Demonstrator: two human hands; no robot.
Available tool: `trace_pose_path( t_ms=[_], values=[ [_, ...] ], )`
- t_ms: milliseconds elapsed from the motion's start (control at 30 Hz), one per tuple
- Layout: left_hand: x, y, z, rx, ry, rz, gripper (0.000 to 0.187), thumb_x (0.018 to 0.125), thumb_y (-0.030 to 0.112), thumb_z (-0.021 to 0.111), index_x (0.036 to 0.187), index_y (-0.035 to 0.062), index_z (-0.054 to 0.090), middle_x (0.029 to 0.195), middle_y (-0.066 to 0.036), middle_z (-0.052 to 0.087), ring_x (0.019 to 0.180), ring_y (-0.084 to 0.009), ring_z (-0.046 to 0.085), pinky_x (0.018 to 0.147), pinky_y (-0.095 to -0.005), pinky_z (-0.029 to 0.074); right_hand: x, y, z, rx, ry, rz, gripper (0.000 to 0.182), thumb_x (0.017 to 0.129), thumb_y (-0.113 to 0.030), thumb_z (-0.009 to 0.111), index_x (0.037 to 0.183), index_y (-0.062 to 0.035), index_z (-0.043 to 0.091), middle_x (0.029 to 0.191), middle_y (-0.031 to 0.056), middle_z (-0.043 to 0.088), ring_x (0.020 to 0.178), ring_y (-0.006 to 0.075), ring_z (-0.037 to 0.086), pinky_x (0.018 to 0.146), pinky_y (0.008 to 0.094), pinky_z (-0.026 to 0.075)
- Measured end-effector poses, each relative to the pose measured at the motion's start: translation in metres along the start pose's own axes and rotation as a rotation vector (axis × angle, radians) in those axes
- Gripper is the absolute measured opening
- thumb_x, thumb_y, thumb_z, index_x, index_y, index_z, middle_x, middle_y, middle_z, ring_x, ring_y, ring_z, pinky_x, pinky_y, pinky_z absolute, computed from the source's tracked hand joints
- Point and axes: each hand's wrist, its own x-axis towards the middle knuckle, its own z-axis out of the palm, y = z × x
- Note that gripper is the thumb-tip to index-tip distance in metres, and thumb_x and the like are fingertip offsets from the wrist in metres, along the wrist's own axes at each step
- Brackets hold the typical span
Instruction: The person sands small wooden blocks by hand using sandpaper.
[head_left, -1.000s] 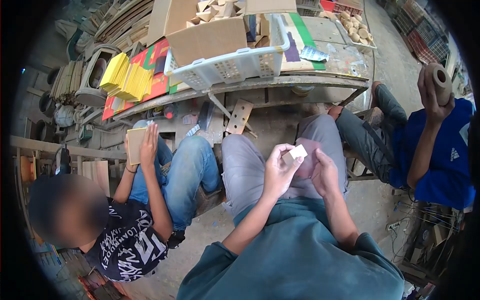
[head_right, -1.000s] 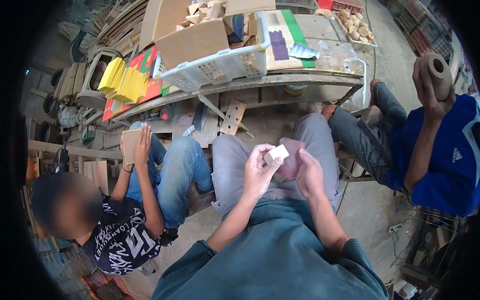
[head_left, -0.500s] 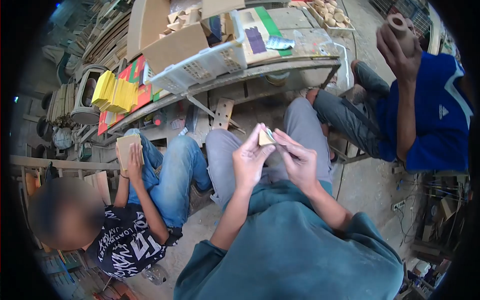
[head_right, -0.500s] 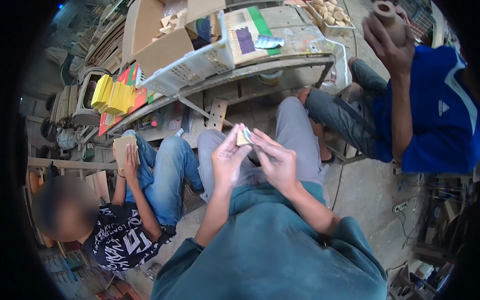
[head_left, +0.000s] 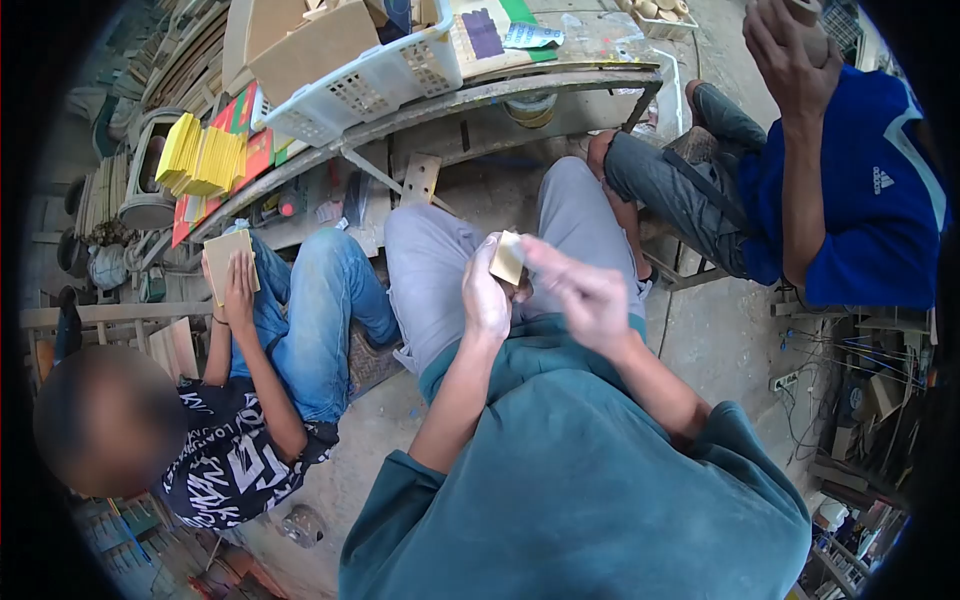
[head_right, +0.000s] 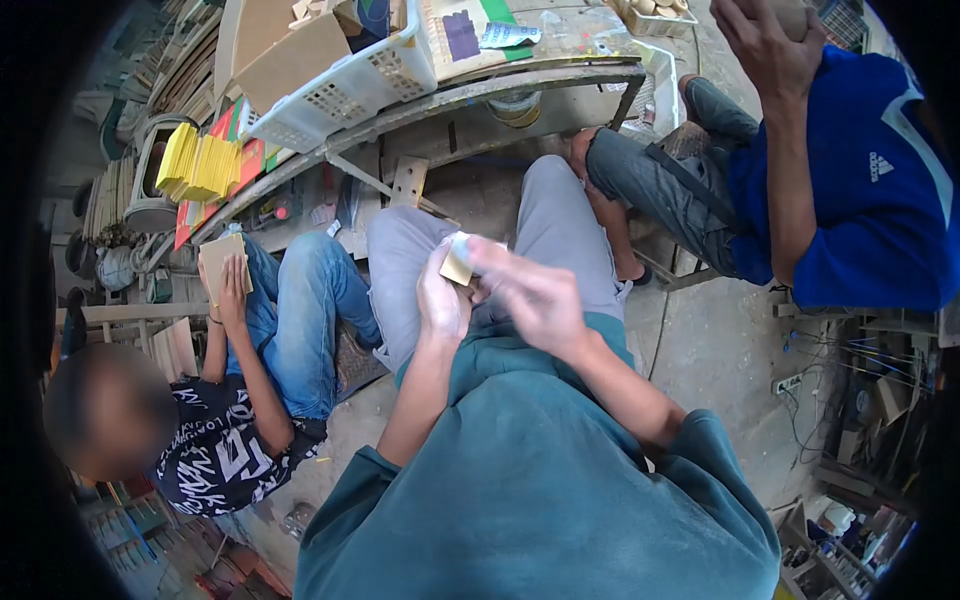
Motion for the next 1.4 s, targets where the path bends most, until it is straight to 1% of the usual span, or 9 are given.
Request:
trace_pose_path(
  t_ms=[100,267,567,633,733,833,1000,1300,1400],
  values=[
    [0.012,-0.006,-0.013,-0.209,-0.096,0.023,0.023,0.094,0.026,0.037,0.089,0.0092,0.052,0.064,-0.003,0.047,0.047,-0.0105,0.040,0.039,-0.0238,0.028,0.015,0.000,-0.018,0.012,0.280,0.475,0.024,0.093,-0.012,0.059,0.107,0.0071,0.064,0.098,0.0094,0.069,0.085,0.0090,0.063,0.074,0.0240,0.051],
    [0.034,-0.018,-0.021,-0.398,-0.152,-0.152,0.023,0.092,0.028,0.038,0.082,0.0095,0.048,0.060,-0.002,0.041,0.049,-0.0111,0.037,0.040,-0.0233,0.028,0.029,0.033,-0.012,0.572,0.276,0.887,0.035,0.086,-0.011,0.067,0.117,0.0000,0.055,0.093,0.0073,0.068,0.079,0.0119,0.065,0.068,0.0254,0.053],
    [0.066,-0.006,-0.045,-0.569,-0.215,-0.133,0.033,0.096,0.034,0.036,0.084,0.0063,0.050,0.065,-0.002,0.040,0.053,-0.0103,0.035,0.042,-0.0235,0.027,0.039,0.069,0.000,0.490,0.223,0.871,0.037,0.080,0.003,0.063,0.116,-0.0003,0.060,0.103,0.0030,0.066,0.091,0.0135,0.063,0.079,0.0287,0.052],
    [0.075,-0.016,-0.047,-0.230,-0.017,0.006,0.029,0.098,0.034,0.040,0.083,0.0114,0.050,0.066,-0.002,0.046,0.055,-0.0106,0.043,0.045,-0.0269,0.032,0.038,0.089,0.026,0.078,0.168,0.404,0.035,0.090,-0.008,0.057,0.123,0.0017,0.057,0.106,0.0044,0.067,0.097,0.0177,0.063,0.085,0.0276,0.049],
    [0.101,-0.058,-0.055,0.455,0.347,0.583,0.024,0.095,0.024,0.040,0.079,0.0065,0.044,0.065,-0.007,0.044,0.062,-0.0170,0.044,0.057,-0.0340,0.037,0.027,0.085,0.060,-0.058,-0.159,0.622,0.053,0.100,-0.026,0.041,0.141,0.0046,0.031,0.143,0.0168,0.037,0.133,0.0259,0.036,0.108,0.0304,0.028],
    [0.104,-0.064,-0.076,0.644,0.311,0.521,0.020,0.090,0.018,0.039,0.078,0.0025,0.041,0.064,-0.014,0.041,0.062,-0.0241,0.044,0.061,-0.0395,0.038,0.018,0.114,0.075,0.003,-0.250,0.540,0.068,0.101,-0.043,0.027,0.147,0.0054,0.009,0.156,0.0190,0.004,0.144,0.0280,0.008,0.115,0.0314,0.010],
    [0.102,-0.074,-0.078,0.947,0.282,0.462,0.029,0.094,0.028,0.040,0.085,0.0012,0.045,0.077,-0.030,0.057,0.079,-0.0504,0.055,0.064,-0.0550,0.039,0.034,0.151,0.073,0.238,-0.208,1.046,0.089,0.093,-0.067,0.020,0.148,0.0032,0.010,0.154,0.0187,0.013,0.143,0.0271,0.011,0.115,0.0334,0.011],
    [0.112,-0.086,-0.088,0.926,0.242,0.556,0.023,0.088,0.020,0.051,0.082,-0.0015,0.045,0.068,-0.027,0.050,0.070,-0.0467,0.051,0.060,-0.0492,0.037,0.035,0.153,0.068,0.457,-0.184,1.170,0.096,0.089,-0.073,0.024,0.147,0.0024,0.017,0.153,0.0174,0.016,0.142,0.0256,0.015,0.114,0.0342,0.014],
    [0.120,-0.079,-0.102,0.607,0.296,0.385,0.025,0.085,0.021,0.053,0.073,-0.0008,0.049,0.067,-0.021,0.051,0.067,-0.0387,0.054,0.057,-0.0444,0.038,0.023,0.129,0.086,0.037,-0.241,0.922,0.090,0.093,-0.066,0.022,0.146,0.0054,0.013,0.154,0.0203,0.014,0.144,0.0274,0.007,0.115,0.0342,0.008]
  ],
)
